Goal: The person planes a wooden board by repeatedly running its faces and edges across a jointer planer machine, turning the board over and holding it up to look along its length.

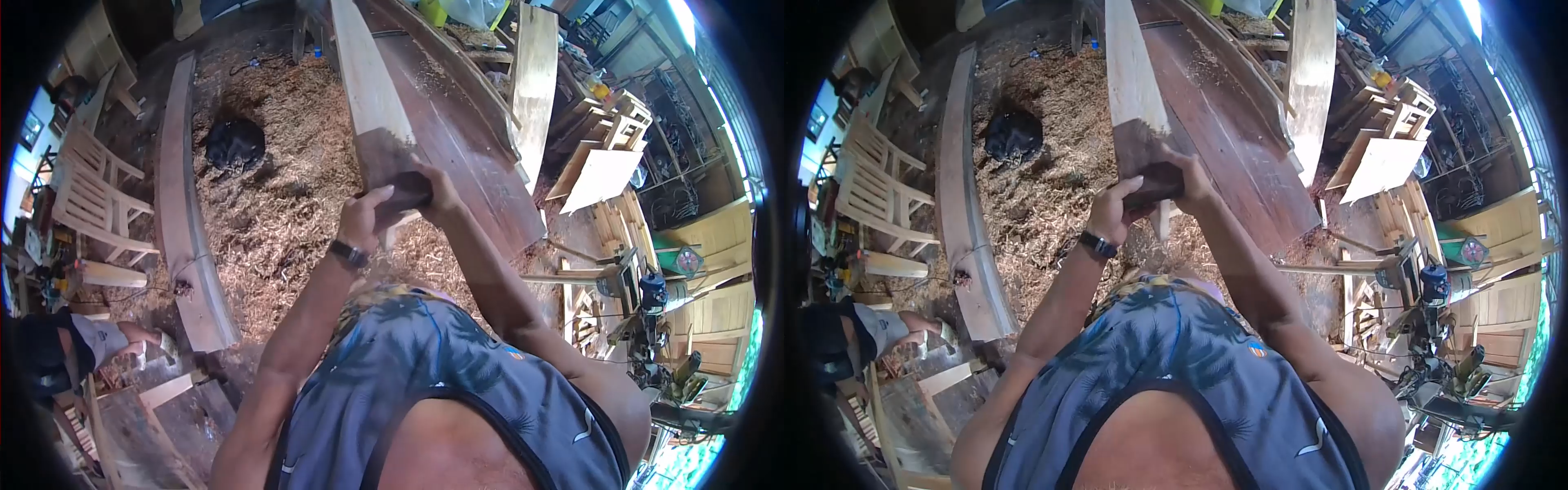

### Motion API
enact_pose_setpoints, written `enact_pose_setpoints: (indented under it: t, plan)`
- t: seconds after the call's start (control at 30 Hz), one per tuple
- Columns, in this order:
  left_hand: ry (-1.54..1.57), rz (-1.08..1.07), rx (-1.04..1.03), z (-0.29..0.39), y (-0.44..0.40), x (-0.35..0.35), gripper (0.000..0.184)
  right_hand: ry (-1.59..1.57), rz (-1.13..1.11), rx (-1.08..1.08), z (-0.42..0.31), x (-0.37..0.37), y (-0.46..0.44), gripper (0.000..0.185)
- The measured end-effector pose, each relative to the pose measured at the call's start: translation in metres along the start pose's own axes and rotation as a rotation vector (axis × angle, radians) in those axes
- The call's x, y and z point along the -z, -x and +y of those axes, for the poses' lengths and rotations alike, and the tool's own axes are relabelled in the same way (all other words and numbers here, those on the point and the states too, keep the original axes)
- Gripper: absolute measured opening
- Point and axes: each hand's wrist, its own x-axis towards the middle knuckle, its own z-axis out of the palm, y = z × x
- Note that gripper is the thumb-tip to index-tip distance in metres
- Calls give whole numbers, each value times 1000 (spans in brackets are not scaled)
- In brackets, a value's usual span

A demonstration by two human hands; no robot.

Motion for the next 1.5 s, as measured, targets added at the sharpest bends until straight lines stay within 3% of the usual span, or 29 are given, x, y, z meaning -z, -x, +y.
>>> enact_pose_setpoints:
  t: [0.03, 0.17, 0.27, 0.3, 0.4, 0.43, 0.53, 0.7, 0.77, 0.83, 0.93, 0.97, 1.07, 1.1, 1.2, 1.27, 1.5]
  plan:
    - [9, 37, -18, -10, 2, 1, 24, -13, -3, -47, -7, -11, 14, 49]
    - [-114, 159, -30, -40, 35, -8, 29, 54, -27, -308, -22, 7, 40, 43]
    - [-326, 202, -98, -66, 66, -35, 37, 128, -18, -379, -6, 26, 66, 42]
    - [-343, 235, -111, -73, 80, -50, 43, 19, -1, -303, 9, 41, 74, 43]
    - [-750, 340, -187, -93, 119, -93, 53, -38, -60, -360, 5, 57, 127, 45]
    - [-827, 317, -233, -103, 127, -102, 69, -72, -133, -376, -9, 53, 154, 49]
    - [-1214, 407, -523, -133, 165, -153, 57, -378, -254, -355, -2, 83, 190, 55]
    - [-1192, 318, -933, -153, 195, -208, 95, -684, -493, -379, -34, 74, 254, 64]
    - [-1117, 238, -1022, -150, 198, -228, 100, -1129, -673, -426, -44, 61, 268, 65]
    - [-1109, 192, -1017, -140, 215, -252, 109, -933, -490, -265, -51, 48, 279, 65]
    - [-1103, 219, -1214, -132, 217, -276, 109, -868, -578, -280, -86, 40, 303, 67]
    - [-1115, 248, -1234, -130, 219, -285, 110, -991, -860, -373, -89, 46, 299, 68]
    - [-1008, 240, -1347, -125, 215, -305, 107, -896, -762, -321, -109, 42, 304, 69]
    - [-1012, 271, -1318, -124, 217, -312, 107, -971, -900, -359, -109, 45, 297, 67]
    - [-1005, 259, -1472, -123, 200, -316, 105, -1004, -1043, -368, -117, 52, 291, 66]
    - [-992, 278, -1428, -124, 201, -324, 105, -1028, -1152, -359, -126, 51, 297, 65]
    - [-978, 360, -1523, -118, 197, -344, 106, -1000, -1082, -288, -140, 53, 296, 66]
